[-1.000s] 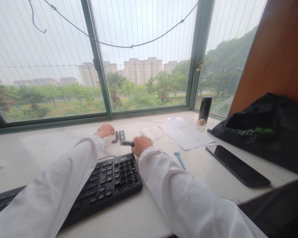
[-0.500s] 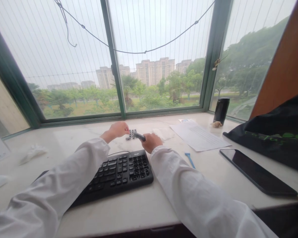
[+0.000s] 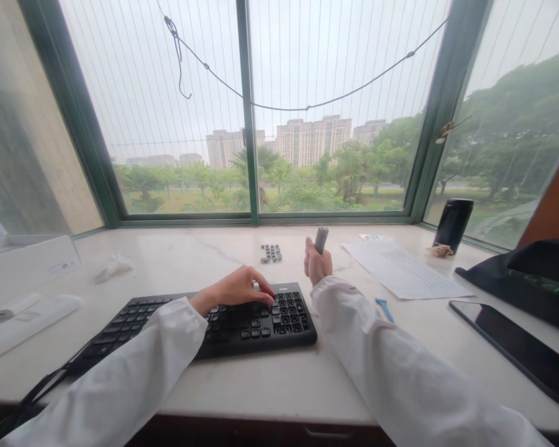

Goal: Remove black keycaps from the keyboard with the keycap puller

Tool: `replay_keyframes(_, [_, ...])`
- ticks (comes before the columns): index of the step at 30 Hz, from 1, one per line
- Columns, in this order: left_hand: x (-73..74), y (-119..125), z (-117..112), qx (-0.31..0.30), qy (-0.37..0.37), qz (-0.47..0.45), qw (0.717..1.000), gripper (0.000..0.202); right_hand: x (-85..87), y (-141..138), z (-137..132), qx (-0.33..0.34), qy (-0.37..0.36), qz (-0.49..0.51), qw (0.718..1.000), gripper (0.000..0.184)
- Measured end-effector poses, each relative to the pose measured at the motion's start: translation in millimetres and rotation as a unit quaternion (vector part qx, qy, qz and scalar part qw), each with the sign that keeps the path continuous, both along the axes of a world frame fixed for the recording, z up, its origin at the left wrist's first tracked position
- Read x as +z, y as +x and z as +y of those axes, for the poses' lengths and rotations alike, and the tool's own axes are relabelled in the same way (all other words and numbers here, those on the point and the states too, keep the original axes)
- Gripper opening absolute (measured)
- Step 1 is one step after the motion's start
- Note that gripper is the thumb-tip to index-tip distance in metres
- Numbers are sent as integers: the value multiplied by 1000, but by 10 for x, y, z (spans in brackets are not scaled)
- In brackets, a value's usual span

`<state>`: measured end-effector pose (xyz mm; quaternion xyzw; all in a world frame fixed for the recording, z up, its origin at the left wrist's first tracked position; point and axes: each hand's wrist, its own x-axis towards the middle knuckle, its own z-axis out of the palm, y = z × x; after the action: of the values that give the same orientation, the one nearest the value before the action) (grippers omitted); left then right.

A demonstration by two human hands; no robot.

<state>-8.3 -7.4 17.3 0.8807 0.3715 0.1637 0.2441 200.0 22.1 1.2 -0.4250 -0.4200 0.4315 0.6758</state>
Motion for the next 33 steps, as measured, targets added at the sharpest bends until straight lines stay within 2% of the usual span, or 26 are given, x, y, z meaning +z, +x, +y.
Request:
replay_keyframes(4, [-52,-21,-21,-15,-13,-36,999,40,6,-194,-108,25,-33,92,995,49])
replay_keyframes(8, [-73,-37,-40,-20,-16,-55,998,39,-10,-357,-210,78,-35,128,988,50])
replay_keyframes(12, [-95,-40,-40,-8,-24,-57,998,40,-51,-464,-276,108,-21,105,988,51])
replay_keyframes(22, [-148,-26,-42,42,-55,-60,996,40,-95,-564,-362,113,-55,61,990,57])
replay_keyframes(25, [-141,-28,-44,43,-61,-58,996,39,-105,-564,-367,113,-53,51,991,57])
replay_keyframes(33, [-154,-41,-31,21,-65,-72,995,33,-74,-521,-400,176,-81,100,976,48])
